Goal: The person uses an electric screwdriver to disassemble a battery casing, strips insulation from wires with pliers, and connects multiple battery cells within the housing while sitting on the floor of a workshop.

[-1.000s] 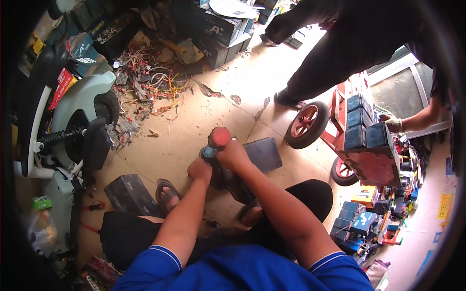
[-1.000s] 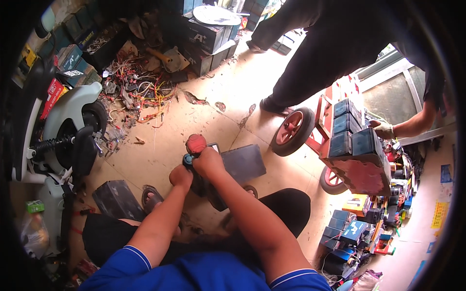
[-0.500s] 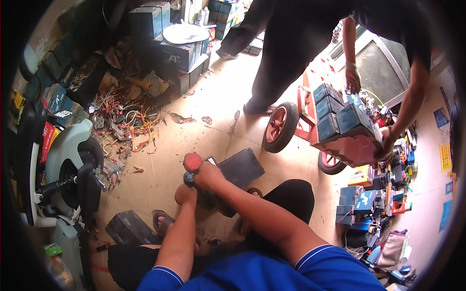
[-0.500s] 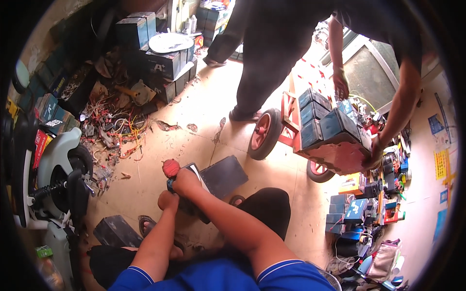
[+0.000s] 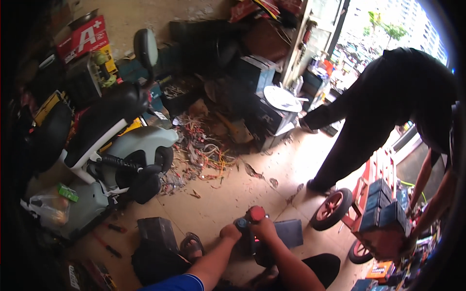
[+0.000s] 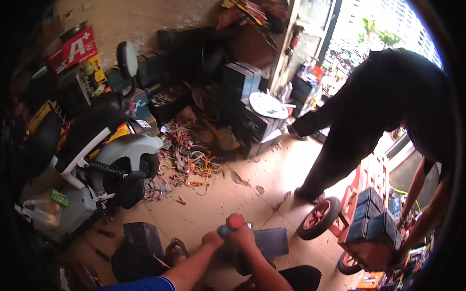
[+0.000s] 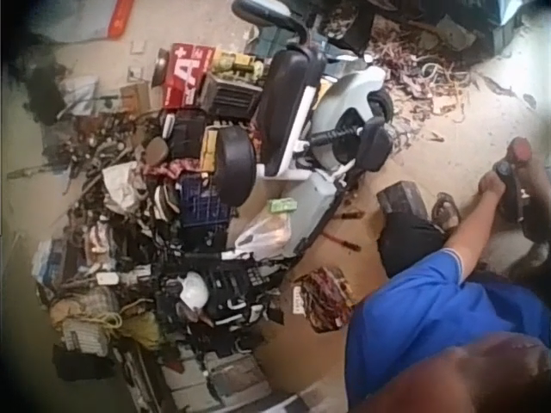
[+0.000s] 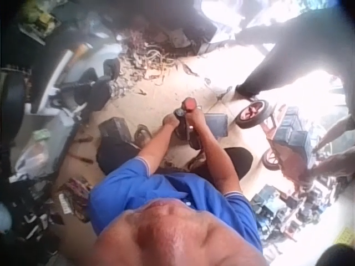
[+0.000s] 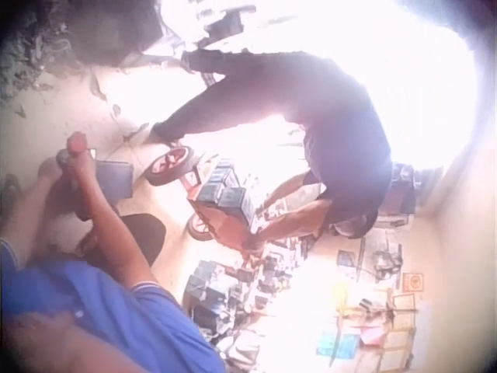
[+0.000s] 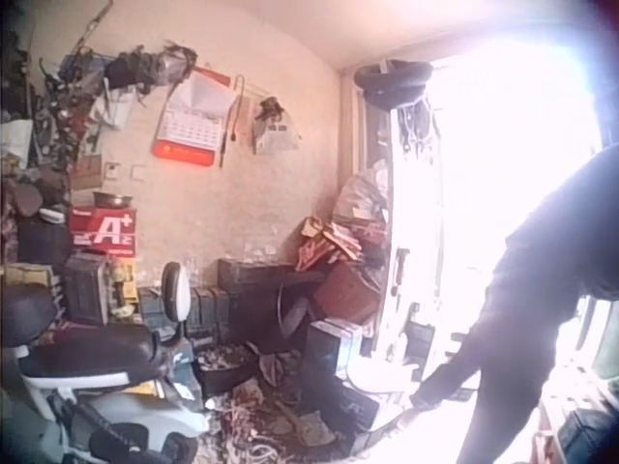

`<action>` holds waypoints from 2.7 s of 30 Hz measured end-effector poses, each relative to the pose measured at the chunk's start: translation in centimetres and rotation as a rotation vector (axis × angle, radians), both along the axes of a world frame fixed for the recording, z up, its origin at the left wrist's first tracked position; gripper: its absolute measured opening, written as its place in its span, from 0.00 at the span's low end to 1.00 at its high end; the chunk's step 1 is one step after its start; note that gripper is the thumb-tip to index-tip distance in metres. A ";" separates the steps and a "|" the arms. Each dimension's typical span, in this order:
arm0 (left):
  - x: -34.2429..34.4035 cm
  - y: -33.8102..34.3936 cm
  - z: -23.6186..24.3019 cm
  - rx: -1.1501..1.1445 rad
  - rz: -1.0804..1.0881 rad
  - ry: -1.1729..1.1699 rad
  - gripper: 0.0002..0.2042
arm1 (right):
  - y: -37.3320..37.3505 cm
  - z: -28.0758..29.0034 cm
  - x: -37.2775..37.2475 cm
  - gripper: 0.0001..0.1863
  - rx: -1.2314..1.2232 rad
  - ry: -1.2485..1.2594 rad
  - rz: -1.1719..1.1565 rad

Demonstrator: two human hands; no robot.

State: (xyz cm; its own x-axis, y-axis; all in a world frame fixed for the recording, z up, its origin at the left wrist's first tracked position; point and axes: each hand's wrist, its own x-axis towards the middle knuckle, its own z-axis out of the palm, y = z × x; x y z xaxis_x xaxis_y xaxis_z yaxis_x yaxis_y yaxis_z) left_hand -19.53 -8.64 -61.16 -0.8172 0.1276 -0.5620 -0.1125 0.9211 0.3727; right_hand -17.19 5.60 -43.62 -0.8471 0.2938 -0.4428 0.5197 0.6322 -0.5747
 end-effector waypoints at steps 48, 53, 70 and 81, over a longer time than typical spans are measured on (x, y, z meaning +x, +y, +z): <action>-0.7 -0.4 2.3 0.021 0.077 -0.081 0.18 | 1.9 -0.7 -0.6 0.19 -0.027 0.001 0.008; -0.3 1.6 5.9 -0.007 0.053 -0.092 0.17 | 4.8 2.6 0.0 0.18 -0.224 -0.013 -0.148; 1.9 1.3 0.1 0.969 0.917 -0.575 0.07 | 15.1 28.8 15.2 0.18 -0.055 0.411 0.231; 4.0 1.3 5.7 1.200 0.753 -0.839 0.28 | 19.7 -7.3 42.3 0.27 0.237 0.392 -0.806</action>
State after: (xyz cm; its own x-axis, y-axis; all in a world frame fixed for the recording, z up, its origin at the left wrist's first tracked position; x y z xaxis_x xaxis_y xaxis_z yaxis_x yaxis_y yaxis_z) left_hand -15.55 -7.33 -55.51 -0.4300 0.5293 -0.7313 -0.8996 -0.1829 0.3966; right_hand 25.08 25.35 -50.87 -0.4241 0.9054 -0.0203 0.6488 0.2881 -0.7043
